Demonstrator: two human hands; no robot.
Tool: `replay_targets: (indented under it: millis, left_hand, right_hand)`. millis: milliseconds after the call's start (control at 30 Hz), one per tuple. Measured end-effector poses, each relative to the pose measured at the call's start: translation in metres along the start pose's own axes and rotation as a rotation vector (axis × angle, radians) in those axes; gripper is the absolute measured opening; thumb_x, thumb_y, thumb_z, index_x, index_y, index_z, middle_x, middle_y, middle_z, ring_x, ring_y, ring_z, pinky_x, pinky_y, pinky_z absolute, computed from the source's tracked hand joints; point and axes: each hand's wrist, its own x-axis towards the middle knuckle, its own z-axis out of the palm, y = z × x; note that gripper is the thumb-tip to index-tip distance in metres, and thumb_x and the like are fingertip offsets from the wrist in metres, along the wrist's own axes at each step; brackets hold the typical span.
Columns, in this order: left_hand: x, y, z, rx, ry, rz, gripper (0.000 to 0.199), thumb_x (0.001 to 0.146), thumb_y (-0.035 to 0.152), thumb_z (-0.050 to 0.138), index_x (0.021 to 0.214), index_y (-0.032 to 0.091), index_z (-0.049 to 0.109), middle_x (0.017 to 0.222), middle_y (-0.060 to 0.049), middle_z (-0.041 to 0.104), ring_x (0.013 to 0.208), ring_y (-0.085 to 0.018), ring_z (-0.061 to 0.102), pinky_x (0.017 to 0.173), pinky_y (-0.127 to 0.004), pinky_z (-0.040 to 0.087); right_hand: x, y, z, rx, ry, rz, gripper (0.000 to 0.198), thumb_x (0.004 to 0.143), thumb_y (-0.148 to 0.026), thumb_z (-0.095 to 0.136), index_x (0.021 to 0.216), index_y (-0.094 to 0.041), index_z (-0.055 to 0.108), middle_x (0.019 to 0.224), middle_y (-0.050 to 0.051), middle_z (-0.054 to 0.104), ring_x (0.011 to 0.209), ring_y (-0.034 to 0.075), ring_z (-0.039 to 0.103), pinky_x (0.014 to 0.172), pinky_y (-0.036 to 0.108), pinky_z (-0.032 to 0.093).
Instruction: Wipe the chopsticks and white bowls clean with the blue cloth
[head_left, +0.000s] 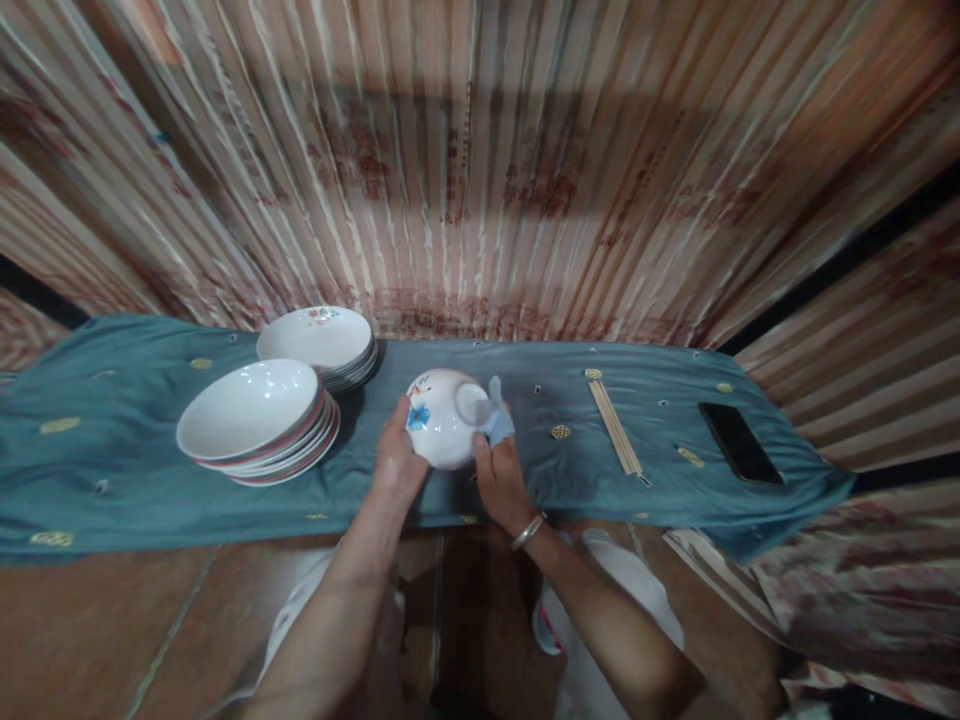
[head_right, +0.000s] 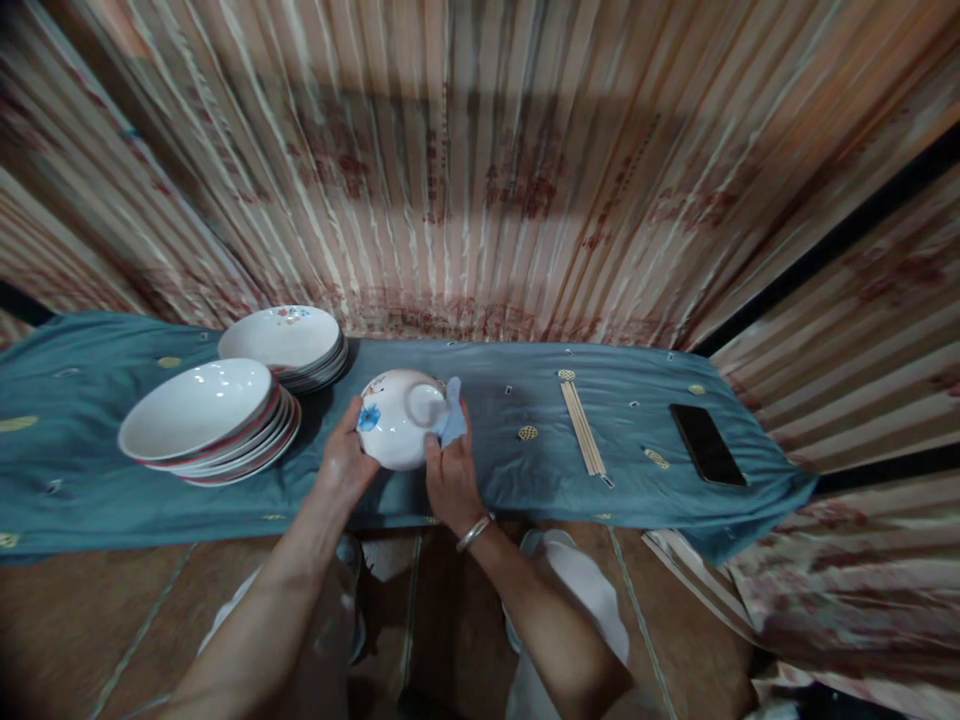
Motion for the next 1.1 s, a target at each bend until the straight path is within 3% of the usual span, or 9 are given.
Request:
replay_targets:
  millis: [167, 233, 367, 567, 867, 967, 1100]
  left_hand:
    - [0.007, 0.004, -0.004, -0.013, -0.014, -0.015, 0.023, 0.086, 0.032, 0.058, 0.088, 0.011, 0.069, 0.078, -0.008, 0.073, 0.075, -0.021, 0.07, 0.079, -0.034, 0.056]
    - [0.006, 0.004, -0.005, 0.002, -0.019, 0.023, 0.025, 0.084, 0.032, 0.061, 0.09, 0.01, 0.069, 0.079, -0.009, 0.074, 0.077, -0.021, 0.07, 0.08, -0.034, 0.055]
    - [-0.004, 0.001, -0.004, 0.083, -0.07, 0.118, 0.031, 0.076, 0.036, 0.069, 0.09, 0.008, 0.069, 0.078, -0.009, 0.074, 0.071, -0.021, 0.07, 0.076, -0.034, 0.055]
    - [-0.01, 0.0, -0.003, 0.16, -0.102, 0.141, 0.046, 0.061, 0.045, 0.079, 0.088, 0.009, 0.07, 0.075, -0.008, 0.074, 0.069, -0.022, 0.07, 0.072, -0.033, 0.055]
    - [0.001, 0.005, -0.01, 0.146, -0.061, 0.192, 0.047, 0.058, 0.047, 0.08, 0.084, 0.01, 0.069, 0.07, -0.005, 0.072, 0.061, -0.017, 0.066, 0.065, -0.028, 0.051]
    - [-0.002, 0.005, -0.009, 0.172, -0.072, 0.192, 0.049, 0.054, 0.048, 0.081, 0.082, 0.01, 0.069, 0.07, -0.005, 0.072, 0.059, -0.016, 0.065, 0.063, -0.027, 0.05]
    - [-0.008, 0.0, -0.004, 0.234, -0.106, 0.199, 0.046, 0.052, 0.048, 0.082, 0.078, 0.012, 0.071, 0.069, -0.004, 0.072, 0.057, -0.015, 0.062, 0.061, -0.026, 0.048]
  right_hand:
    - [-0.005, -0.019, 0.001, -0.032, -0.023, -0.024, 0.058, 0.098, -0.028, 0.036, 0.15, -0.012, 0.018, 0.159, 0.017, 0.015, 0.148, 0.029, 0.01, 0.117, 0.057, 0.023]
    - [-0.003, -0.021, 0.0, -0.058, -0.028, -0.068, 0.058, 0.098, -0.023, 0.033, 0.151, -0.013, 0.014, 0.159, 0.016, 0.013, 0.148, 0.027, 0.007, 0.117, 0.057, 0.025]
    - [0.002, -0.015, -0.007, -0.098, -0.052, -0.139, 0.058, 0.097, -0.019, 0.032, 0.152, -0.018, 0.014, 0.157, 0.013, 0.025, 0.148, 0.023, 0.014, 0.117, 0.052, 0.028]
    - [0.006, -0.009, -0.01, -0.096, -0.047, -0.131, 0.056, 0.098, -0.02, 0.031, 0.152, -0.02, 0.017, 0.155, 0.012, 0.03, 0.145, 0.023, 0.023, 0.116, 0.051, 0.031]
    - [0.005, -0.019, -0.016, 0.015, -0.056, -0.088, 0.043, 0.097, -0.021, 0.035, 0.139, -0.022, 0.046, 0.133, 0.011, 0.056, 0.127, 0.021, 0.048, 0.109, 0.045, 0.042]
    - [0.007, -0.025, -0.028, -0.002, -0.015, -0.135, 0.046, 0.096, -0.02, 0.038, 0.142, -0.024, 0.04, 0.138, 0.01, 0.052, 0.13, 0.021, 0.046, 0.109, 0.045, 0.04]
    - [0.013, -0.028, -0.038, -0.079, 0.044, -0.164, 0.06, 0.093, -0.025, 0.048, 0.149, -0.026, 0.026, 0.151, 0.011, 0.035, 0.139, 0.025, 0.034, 0.113, 0.05, 0.034]
